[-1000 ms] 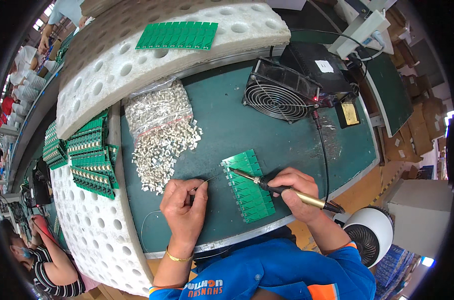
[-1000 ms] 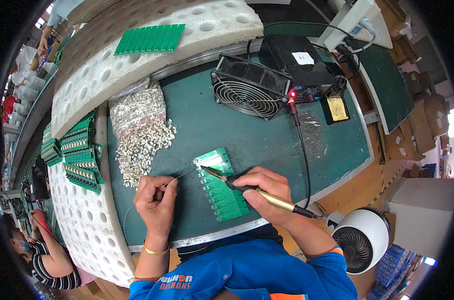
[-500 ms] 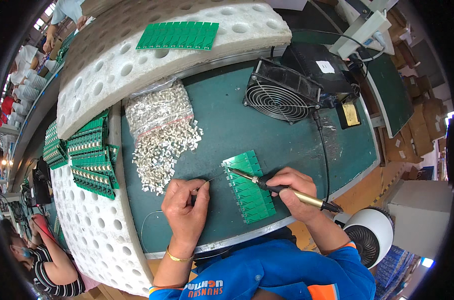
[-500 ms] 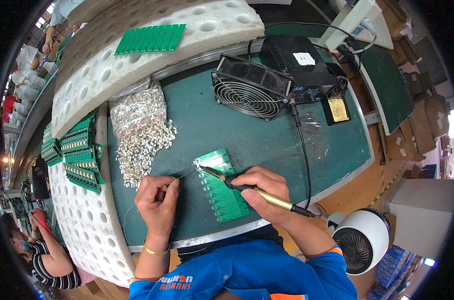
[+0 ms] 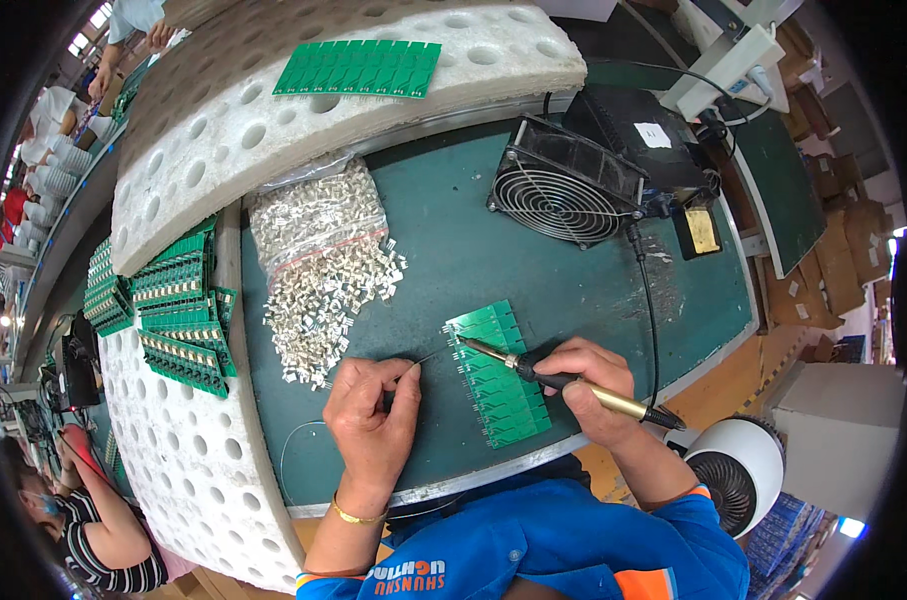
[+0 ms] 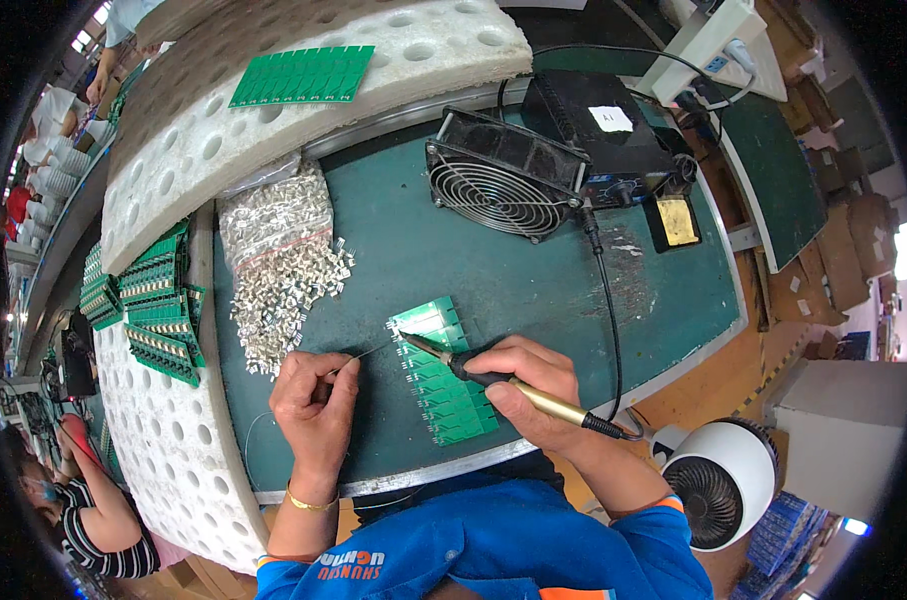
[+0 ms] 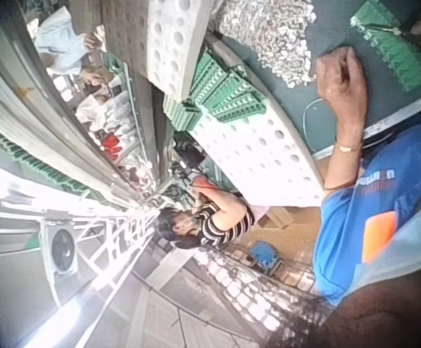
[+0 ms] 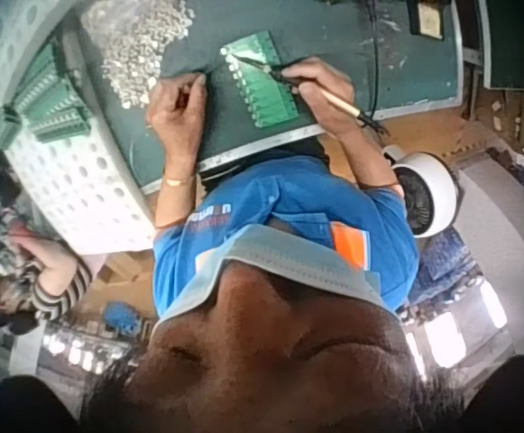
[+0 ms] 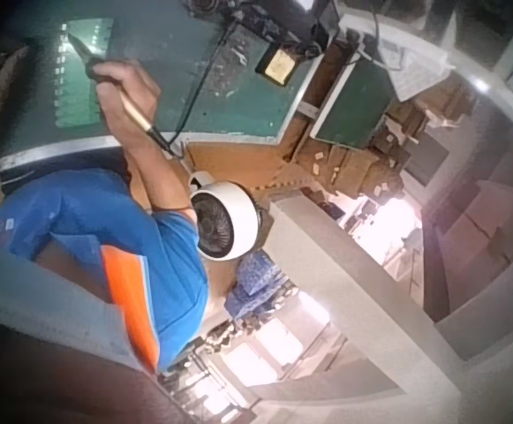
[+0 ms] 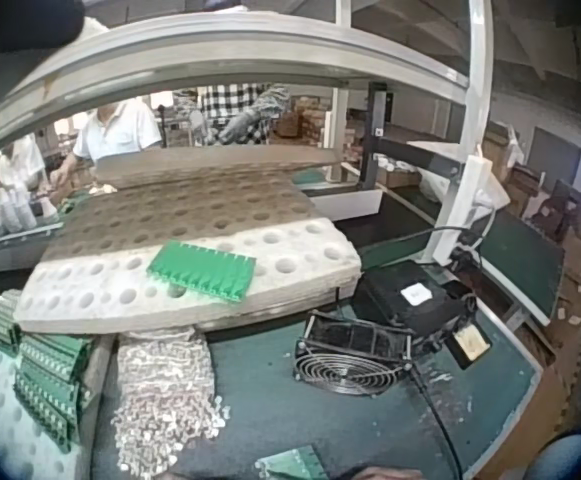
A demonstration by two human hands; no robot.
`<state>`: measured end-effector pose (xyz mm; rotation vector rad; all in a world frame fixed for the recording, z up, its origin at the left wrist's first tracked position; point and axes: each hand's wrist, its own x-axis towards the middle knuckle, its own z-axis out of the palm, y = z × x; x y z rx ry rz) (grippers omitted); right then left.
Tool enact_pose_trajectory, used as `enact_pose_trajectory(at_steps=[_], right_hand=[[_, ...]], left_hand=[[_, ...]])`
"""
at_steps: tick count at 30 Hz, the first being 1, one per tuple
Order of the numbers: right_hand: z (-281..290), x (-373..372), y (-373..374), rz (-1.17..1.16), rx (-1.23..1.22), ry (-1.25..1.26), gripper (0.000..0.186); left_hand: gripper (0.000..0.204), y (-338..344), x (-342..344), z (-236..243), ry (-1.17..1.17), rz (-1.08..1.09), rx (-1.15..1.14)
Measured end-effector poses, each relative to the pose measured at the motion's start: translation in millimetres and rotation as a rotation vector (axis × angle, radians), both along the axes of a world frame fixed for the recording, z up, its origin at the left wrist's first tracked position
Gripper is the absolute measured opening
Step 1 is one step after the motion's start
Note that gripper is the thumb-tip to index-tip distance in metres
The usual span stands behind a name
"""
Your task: The person solders components onto a circuit board strip using a soldering iron and solder wire.
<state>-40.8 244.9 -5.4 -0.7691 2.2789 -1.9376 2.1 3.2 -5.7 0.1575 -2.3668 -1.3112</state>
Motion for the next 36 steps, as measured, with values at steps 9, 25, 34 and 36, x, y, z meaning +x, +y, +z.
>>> enact_pose_trajectory(at_steps=[9,25,34,36], right_hand=[[-0.3,-0.4,-2.1,-0.004,-0.005,0.012,0.038],[1.1,2.6,-2.2,-0.013,0.017,0.008,0.044],[-7.0,13.7,-4.9,-0.066,0.154,0.300,0.040],[-7.2,15.3,-7.0,-0.066,0.158,0.325,0.041]], left_hand=[[0.010,-0.4,0.1,-1.5,-0.016,-0.003,0.001],[0.010,1.5,-0.5,-1.5,-0.031,-0.010,0.021],[0.011,1.5,-0.5,-1.2,-0.050,-0.014,0.058],[0.011,0.9,-0.4,-2.4,-0.052,-0.014,0.059]])
